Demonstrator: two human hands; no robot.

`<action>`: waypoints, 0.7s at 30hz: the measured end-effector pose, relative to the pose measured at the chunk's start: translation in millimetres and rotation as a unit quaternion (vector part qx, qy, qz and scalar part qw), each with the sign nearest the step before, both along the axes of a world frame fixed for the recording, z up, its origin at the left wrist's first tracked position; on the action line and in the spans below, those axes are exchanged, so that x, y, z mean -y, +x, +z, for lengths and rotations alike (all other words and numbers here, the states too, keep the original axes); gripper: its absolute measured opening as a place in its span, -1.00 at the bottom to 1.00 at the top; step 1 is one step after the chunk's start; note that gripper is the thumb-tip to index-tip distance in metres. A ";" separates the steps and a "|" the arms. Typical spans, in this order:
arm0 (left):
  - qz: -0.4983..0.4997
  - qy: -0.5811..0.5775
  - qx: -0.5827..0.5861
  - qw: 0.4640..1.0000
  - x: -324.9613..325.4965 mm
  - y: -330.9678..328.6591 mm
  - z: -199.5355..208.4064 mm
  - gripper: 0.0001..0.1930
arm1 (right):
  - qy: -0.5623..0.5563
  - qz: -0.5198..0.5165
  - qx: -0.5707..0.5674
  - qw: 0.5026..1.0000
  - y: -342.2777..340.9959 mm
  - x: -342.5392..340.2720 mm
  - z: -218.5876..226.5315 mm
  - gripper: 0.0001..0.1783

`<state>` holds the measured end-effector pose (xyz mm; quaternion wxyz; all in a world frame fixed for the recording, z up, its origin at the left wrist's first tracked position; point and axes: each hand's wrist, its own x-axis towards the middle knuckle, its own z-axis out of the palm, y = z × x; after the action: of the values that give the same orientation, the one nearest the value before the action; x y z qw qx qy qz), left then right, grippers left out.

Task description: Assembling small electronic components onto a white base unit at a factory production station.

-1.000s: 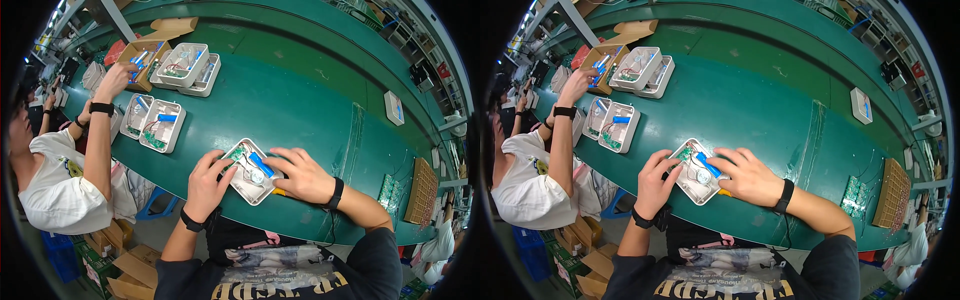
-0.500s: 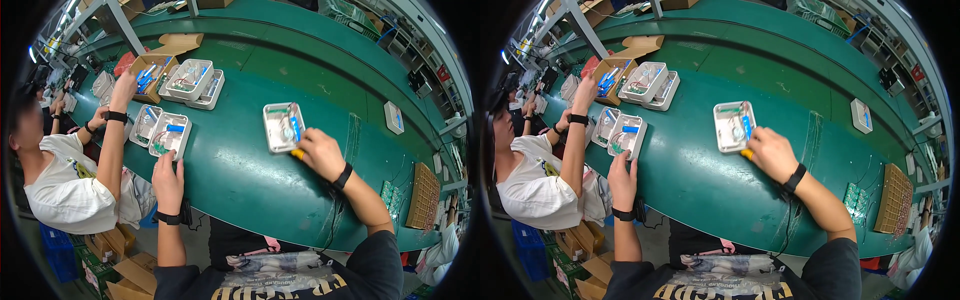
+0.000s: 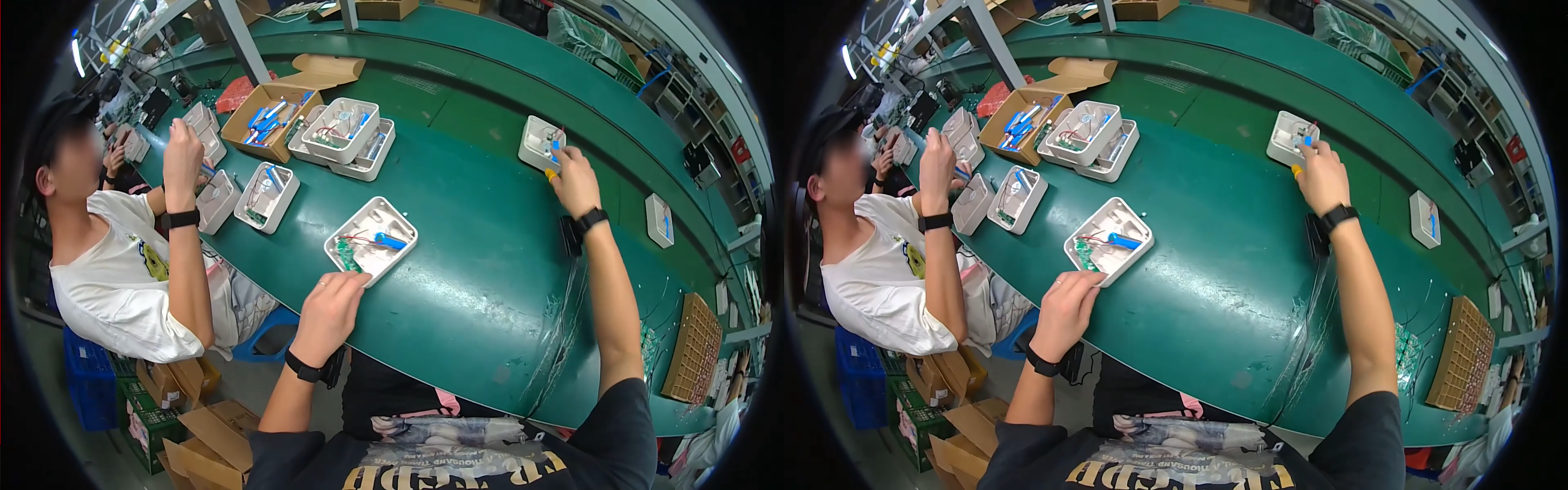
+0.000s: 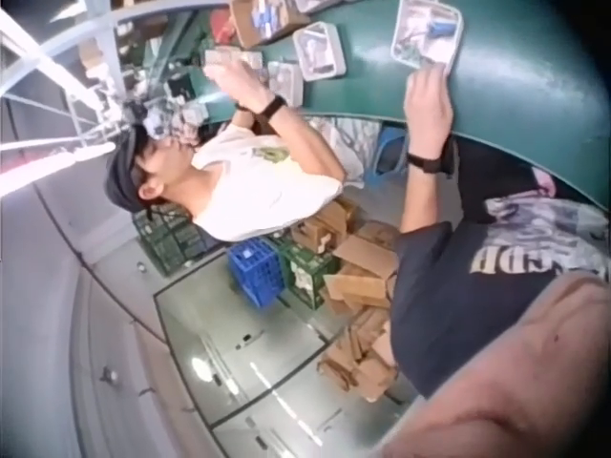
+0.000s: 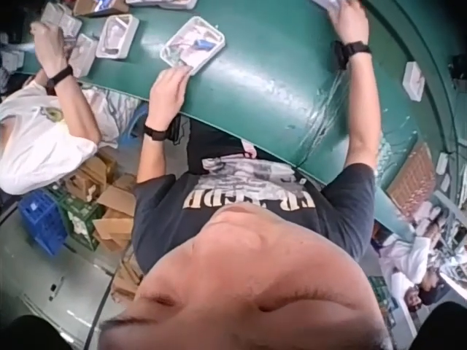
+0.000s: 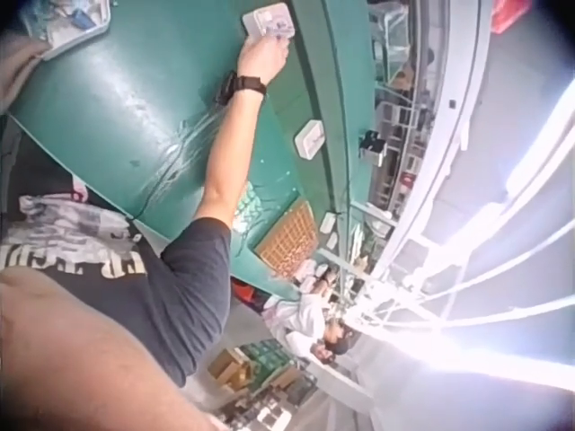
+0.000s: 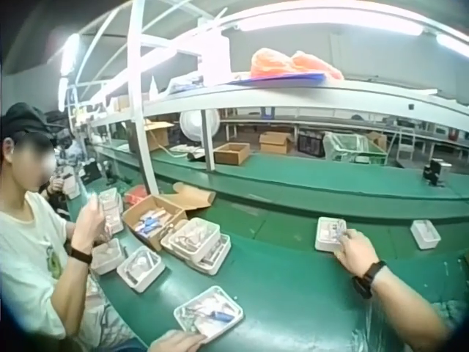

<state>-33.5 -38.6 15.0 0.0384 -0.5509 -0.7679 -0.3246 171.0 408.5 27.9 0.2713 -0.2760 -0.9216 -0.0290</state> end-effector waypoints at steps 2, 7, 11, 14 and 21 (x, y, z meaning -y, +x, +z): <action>-0.020 -0.002 0.020 1.000 0.8 3.9 -0.1 -0.78 | -0.054 0.131 -0.075 0.987 -9.2 44.3 37.8 -0.64; -0.033 -0.029 0.044 0.998 -9.2 -7.7 3.9 -0.82 | -0.142 0.462 -0.134 0.865 -6.6 167.7 132.6 -0.71; 0.017 -0.035 0.012 0.999 -2.0 -12.4 4.2 -0.83 | -0.153 0.451 -0.244 0.845 5.1 233.0 120.5 -0.69; 0.029 -0.027 0.003 0.999 -9.6 -19.2 4.4 -0.82 | -0.140 0.457 -0.243 0.844 10.5 235.1 108.1 -0.68; 0.134 0.004 0.010 0.991 -11.7 -21.8 -6.0 -0.75 | -0.036 0.516 -0.218 0.827 7.2 239.2 108.8 -0.65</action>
<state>-55.3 -26.9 9.0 0.0757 -0.4401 -0.8338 -0.3248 178.2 169.4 136.7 0.4309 0.2317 -0.8467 0.2091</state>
